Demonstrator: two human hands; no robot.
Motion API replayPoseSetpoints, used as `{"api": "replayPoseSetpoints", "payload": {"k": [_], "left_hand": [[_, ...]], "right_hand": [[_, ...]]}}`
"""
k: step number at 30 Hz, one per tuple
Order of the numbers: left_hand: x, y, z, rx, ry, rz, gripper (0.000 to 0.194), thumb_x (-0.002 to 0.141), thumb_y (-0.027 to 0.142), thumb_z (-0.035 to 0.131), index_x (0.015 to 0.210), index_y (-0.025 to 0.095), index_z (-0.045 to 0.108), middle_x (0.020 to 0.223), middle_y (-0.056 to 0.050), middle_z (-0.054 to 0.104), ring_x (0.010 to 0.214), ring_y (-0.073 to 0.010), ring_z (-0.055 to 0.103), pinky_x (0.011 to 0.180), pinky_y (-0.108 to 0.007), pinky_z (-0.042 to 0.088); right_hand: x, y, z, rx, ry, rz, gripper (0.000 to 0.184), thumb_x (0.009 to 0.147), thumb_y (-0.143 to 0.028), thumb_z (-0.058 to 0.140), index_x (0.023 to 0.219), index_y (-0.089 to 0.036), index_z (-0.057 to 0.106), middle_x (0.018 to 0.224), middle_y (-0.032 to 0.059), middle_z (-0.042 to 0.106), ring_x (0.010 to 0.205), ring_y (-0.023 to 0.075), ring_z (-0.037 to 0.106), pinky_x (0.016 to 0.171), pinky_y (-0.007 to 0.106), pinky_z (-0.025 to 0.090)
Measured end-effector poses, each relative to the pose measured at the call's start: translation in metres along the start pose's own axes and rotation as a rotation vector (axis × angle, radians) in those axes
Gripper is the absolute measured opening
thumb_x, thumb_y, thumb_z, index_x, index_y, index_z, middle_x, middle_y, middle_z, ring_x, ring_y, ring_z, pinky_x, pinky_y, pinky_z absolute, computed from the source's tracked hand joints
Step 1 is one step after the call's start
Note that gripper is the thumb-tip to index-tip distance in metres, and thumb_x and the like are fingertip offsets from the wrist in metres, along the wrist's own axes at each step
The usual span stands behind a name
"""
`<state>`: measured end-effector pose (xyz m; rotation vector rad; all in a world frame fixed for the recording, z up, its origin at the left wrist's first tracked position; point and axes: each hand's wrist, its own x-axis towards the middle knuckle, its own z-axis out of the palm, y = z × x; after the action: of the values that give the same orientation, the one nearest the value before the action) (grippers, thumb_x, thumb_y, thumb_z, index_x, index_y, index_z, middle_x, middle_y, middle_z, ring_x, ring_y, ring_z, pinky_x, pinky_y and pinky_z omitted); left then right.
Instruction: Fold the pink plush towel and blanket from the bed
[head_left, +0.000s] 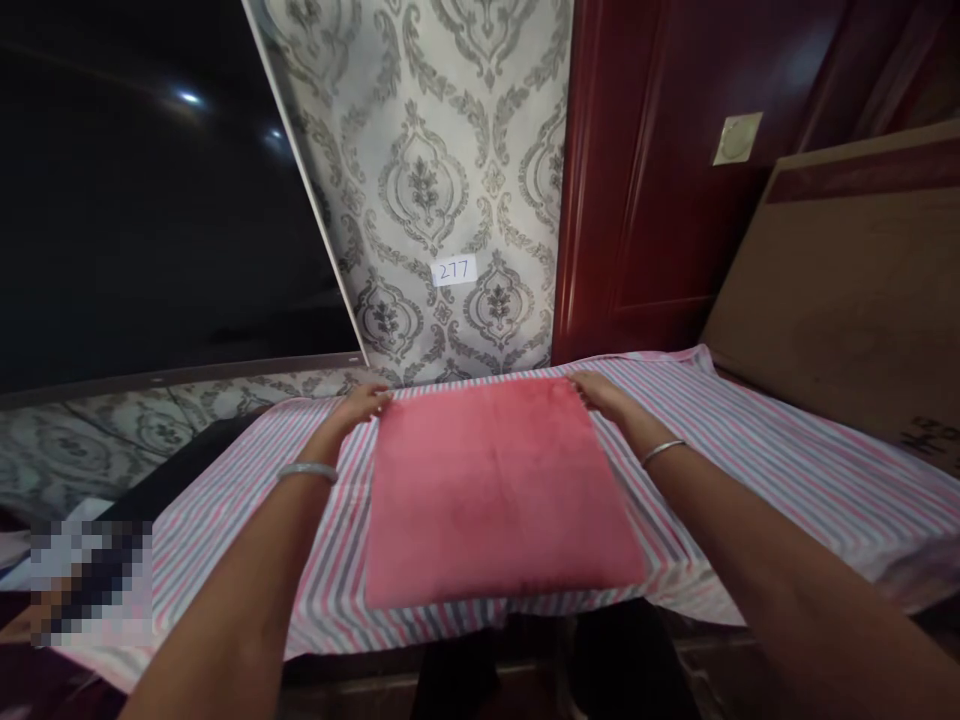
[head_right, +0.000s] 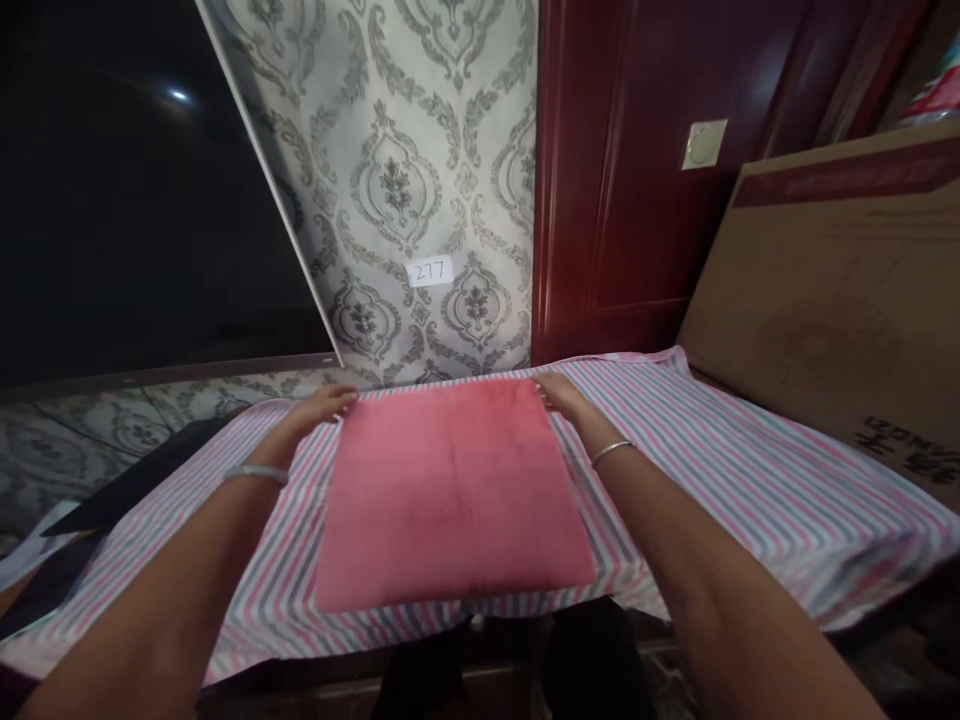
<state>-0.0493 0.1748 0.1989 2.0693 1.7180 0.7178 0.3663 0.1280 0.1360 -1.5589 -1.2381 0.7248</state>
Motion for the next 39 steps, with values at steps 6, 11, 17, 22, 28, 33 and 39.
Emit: {"api": "replayPoseSetpoints", "payload": {"k": [6,11,17,22,28,33,39], "left_hand": [[-0.017,0.001,0.069,0.125,-0.045,0.083,0.045,0.086,0.030,0.055,0.127,0.014,0.064,0.136,-0.016,0.064,0.130,-0.0294,0.057,0.112,-0.041,0.042],[-0.077,0.033,0.138,0.277,-0.222,0.480,0.047,0.096,0.038,0.049,0.137,0.018,0.058,0.150,-0.016,0.052,0.140,-0.0305,0.047,0.120,-0.051,0.031],[-0.116,0.037,0.181,0.369,-0.293,0.515,0.063,0.098,0.049,0.046,0.155,0.024,0.037,0.166,-0.013,0.025,0.154,-0.0372,0.018,0.122,-0.068,0.014],[-0.114,0.029,0.185,0.361,-0.327,0.504,0.061,0.099,0.048,0.045,0.155,0.027,0.038,0.166,-0.012,0.023,0.154,-0.0360,0.016,0.122,-0.068,0.013],[-0.114,0.024,0.190,0.324,-0.321,0.511,0.061,0.099,0.053,0.042,0.156,0.031,0.035,0.167,-0.011,0.023,0.155,-0.0342,0.015,0.122,-0.067,0.014],[-0.113,0.020,0.192,0.295,-0.337,0.508,0.062,0.099,0.052,0.043,0.156,0.033,0.034,0.167,-0.009,0.023,0.156,-0.0326,0.013,0.123,-0.066,0.012],[-0.114,0.022,0.191,0.276,-0.329,0.497,0.062,0.098,0.051,0.047,0.156,0.032,0.036,0.167,-0.009,0.023,0.156,-0.0324,0.014,0.123,-0.065,0.012]], "right_hand": [[-0.002,0.017,0.044,-0.259,0.027,-0.123,0.033,0.091,-0.023,0.050,0.115,-0.018,0.072,0.122,0.0115,0.070,0.122,0.0261,0.060,0.107,0.038,0.042],[-0.022,0.013,0.092,-0.575,-0.256,-0.483,0.043,0.101,-0.029,0.043,0.139,-0.022,0.061,0.147,0.0080,0.055,0.139,0.0232,0.045,0.118,0.042,0.031],[-0.037,0.045,0.117,-0.927,-0.449,-0.579,0.052,0.105,-0.040,0.034,0.156,-0.028,0.040,0.163,0.0067,0.029,0.152,0.0283,0.020,0.121,0.058,0.018],[-0.027,0.058,0.113,-0.897,-0.508,-0.559,0.055,0.106,-0.047,0.030,0.158,-0.029,0.034,0.165,0.0055,0.023,0.152,0.0278,0.018,0.121,0.058,0.017],[0.002,0.063,0.098,-0.996,-0.386,-0.484,0.058,0.103,-0.056,0.036,0.155,-0.030,0.041,0.161,0.0084,0.034,0.149,0.0355,0.026,0.117,0.064,0.019],[0.006,0.087,0.099,-0.975,-0.301,-0.485,0.061,0.104,-0.059,0.031,0.155,-0.029,0.040,0.159,0.0096,0.039,0.145,0.0355,0.032,0.115,0.062,0.024],[0.003,0.092,0.100,-0.977,-0.284,-0.518,0.059,0.104,-0.056,0.030,0.155,-0.028,0.040,0.157,0.0099,0.041,0.144,0.0349,0.035,0.114,0.062,0.025]]}}
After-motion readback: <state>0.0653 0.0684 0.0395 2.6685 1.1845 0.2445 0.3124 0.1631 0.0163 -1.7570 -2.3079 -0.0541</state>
